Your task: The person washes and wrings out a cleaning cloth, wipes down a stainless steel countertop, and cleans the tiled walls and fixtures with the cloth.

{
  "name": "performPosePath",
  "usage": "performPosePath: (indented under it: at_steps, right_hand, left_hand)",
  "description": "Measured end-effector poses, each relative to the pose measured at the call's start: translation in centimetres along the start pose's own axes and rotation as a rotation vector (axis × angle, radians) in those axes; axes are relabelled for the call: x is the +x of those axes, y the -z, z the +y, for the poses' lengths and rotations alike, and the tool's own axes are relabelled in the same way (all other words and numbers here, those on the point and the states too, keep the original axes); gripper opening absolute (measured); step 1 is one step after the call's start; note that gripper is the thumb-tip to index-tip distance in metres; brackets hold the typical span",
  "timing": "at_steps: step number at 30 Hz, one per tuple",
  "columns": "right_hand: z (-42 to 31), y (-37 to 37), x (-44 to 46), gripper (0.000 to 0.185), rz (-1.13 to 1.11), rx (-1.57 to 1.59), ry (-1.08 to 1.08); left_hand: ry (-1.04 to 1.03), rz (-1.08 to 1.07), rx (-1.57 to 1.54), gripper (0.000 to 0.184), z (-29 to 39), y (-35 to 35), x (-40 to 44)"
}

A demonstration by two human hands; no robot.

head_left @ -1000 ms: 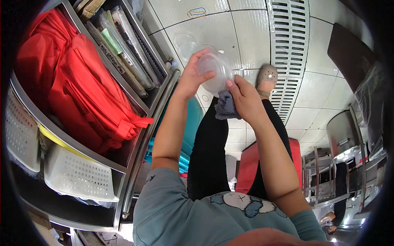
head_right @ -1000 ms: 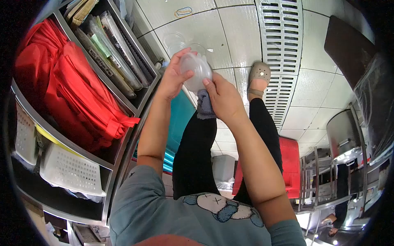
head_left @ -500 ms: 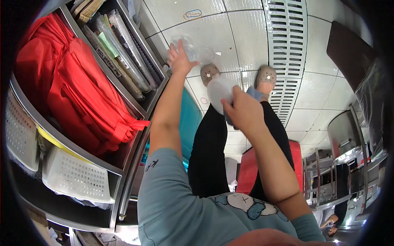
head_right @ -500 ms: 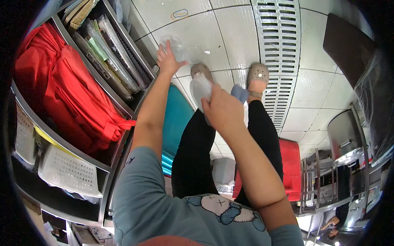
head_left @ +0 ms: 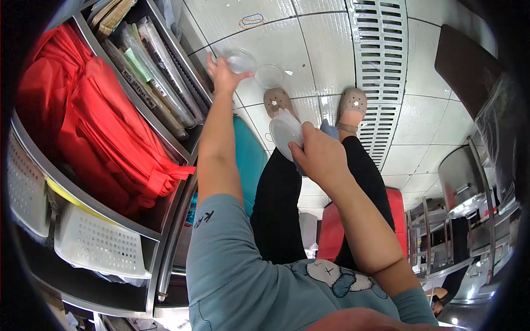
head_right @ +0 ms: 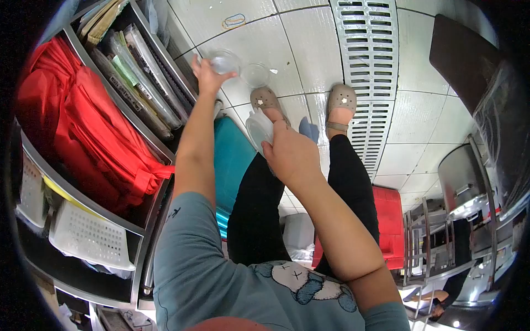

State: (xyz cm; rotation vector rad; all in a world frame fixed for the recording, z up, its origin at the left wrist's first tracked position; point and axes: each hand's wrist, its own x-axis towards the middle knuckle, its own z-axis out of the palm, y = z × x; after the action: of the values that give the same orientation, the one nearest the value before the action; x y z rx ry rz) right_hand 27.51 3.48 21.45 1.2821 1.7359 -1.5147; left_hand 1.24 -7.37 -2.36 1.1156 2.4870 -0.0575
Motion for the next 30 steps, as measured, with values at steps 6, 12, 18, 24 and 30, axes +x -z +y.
performPosePath:
  at_steps: [6, 12, 18, 24, 30]
  right_hand:
    - [0.5, 0.0, 0.3, 0.035, -0.007, -0.059, -0.014]
    - [-0.1, -0.3, 0.5, 0.035, -0.015, -0.038, -0.004]
    - [-0.2, -1.3, 0.5, 0.036, -0.08, -0.102, -0.02]
    - [-0.1, -1.6, 0.7, 0.036, -0.067, -0.132, -0.019]
    - [0.4, -2.0, 0.4, 0.036, -0.032, -0.092, 0.002]
  left_hand:
    - [0.042, -0.244, -0.057, 0.106, -1.0, -0.9, 2.8]
    - [0.078, -0.437, -0.044, 0.091, -0.4, -0.5, 1.0]
    - [-0.062, -0.664, -0.447, 0.088, 2.5, -0.1, -0.5]
    - [-0.513, -0.591, -0.259, 0.09, 10.0, -3.1, -2.3]
    - [-0.472, -0.614, 0.018, 0.094, 10.8, -4.0, -2.8]
